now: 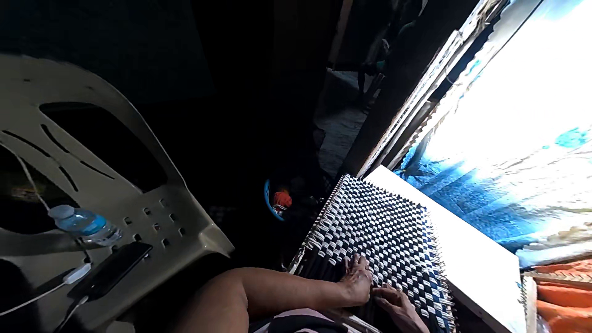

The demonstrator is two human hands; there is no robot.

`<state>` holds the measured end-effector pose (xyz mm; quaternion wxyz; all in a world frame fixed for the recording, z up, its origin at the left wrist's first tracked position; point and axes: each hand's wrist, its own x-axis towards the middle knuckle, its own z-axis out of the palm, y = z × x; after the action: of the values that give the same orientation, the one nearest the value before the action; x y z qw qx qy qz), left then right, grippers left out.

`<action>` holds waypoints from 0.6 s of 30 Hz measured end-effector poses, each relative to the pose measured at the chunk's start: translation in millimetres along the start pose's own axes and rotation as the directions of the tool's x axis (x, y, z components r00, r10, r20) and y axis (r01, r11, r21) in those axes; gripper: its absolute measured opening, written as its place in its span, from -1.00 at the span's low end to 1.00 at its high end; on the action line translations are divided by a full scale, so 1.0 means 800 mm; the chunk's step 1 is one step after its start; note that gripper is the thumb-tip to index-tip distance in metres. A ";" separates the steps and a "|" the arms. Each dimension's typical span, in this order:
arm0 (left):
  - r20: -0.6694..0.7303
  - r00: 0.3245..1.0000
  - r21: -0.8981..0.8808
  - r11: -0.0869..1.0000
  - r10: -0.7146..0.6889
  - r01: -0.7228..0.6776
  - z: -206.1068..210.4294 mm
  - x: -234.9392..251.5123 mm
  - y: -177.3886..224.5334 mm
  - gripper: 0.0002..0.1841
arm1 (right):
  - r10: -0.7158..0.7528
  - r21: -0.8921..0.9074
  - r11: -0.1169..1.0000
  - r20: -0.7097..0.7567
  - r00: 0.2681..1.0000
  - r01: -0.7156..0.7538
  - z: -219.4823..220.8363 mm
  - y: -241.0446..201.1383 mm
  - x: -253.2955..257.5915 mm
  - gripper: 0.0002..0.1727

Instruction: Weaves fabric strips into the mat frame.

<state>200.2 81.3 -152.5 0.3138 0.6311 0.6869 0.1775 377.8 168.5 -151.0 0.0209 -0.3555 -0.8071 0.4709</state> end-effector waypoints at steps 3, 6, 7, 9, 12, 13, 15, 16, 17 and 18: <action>0.063 0.998 -0.070 0.997 -0.030 0.035 -0.008 0.005 -0.003 -0.65 | 0.001 -0.166 0.986 -0.091 0.996 -0.016 0.012 -0.001 0.002 -0.74; 0.159 0.986 -0.039 0.998 -0.047 0.053 -0.015 0.011 -0.006 -0.69 | -0.005 -0.282 0.959 -0.152 0.988 -0.039 0.021 -0.015 0.001 -0.78; 0.193 0.979 -0.016 0.998 -0.061 0.065 -0.016 0.012 -0.007 -0.69 | 0.021 -0.332 0.941 -0.142 0.990 -0.068 0.022 -0.020 0.001 -0.77; 0.213 0.974 0.011 0.997 -0.082 0.082 -0.014 0.014 -0.008 -0.71 | 0.113 -0.405 0.904 -0.077 0.991 -0.135 0.022 -0.029 0.003 -0.70; 0.172 0.980 -0.059 0.991 -0.104 0.116 -0.014 0.012 -0.007 -0.75 | 0.144 -0.398 0.912 0.086 0.986 -0.099 0.008 -0.031 0.005 -0.62; 0.164 0.981 -0.089 0.989 -0.106 0.122 -0.016 0.011 -0.005 -0.76 | 0.122 -0.364 0.928 0.107 0.987 -0.076 0.005 -0.029 0.005 -0.62; 0.145 0.984 -0.126 0.985 -0.101 0.119 -0.022 0.010 -0.002 -0.79 | 0.091 -0.299 0.952 0.067 0.994 -0.067 0.003 -0.027 0.005 -0.65; 0.148 0.984 -0.127 0.985 -0.097 0.116 -0.025 0.010 -0.001 -0.79 | 0.100 -0.275 0.958 0.039 0.994 -0.085 0.003 -0.029 0.003 -0.66; 0.154 0.984 -0.124 0.986 -0.089 0.108 -0.028 0.011 -0.001 -0.79 | 0.109 -0.258 0.961 0.017 0.994 -0.101 0.003 -0.032 0.003 -0.68; 0.166 0.983 -0.120 0.988 -0.078 0.098 -0.032 0.012 -0.002 -0.79 | 0.112 -0.249 0.962 -0.001 0.994 -0.109 0.002 -0.034 0.003 -0.70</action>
<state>182.0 94.4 -136.2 0.4153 0.5910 0.6739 0.1556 360.5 160.3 -131.5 -0.0552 -0.3967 -0.8388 0.3688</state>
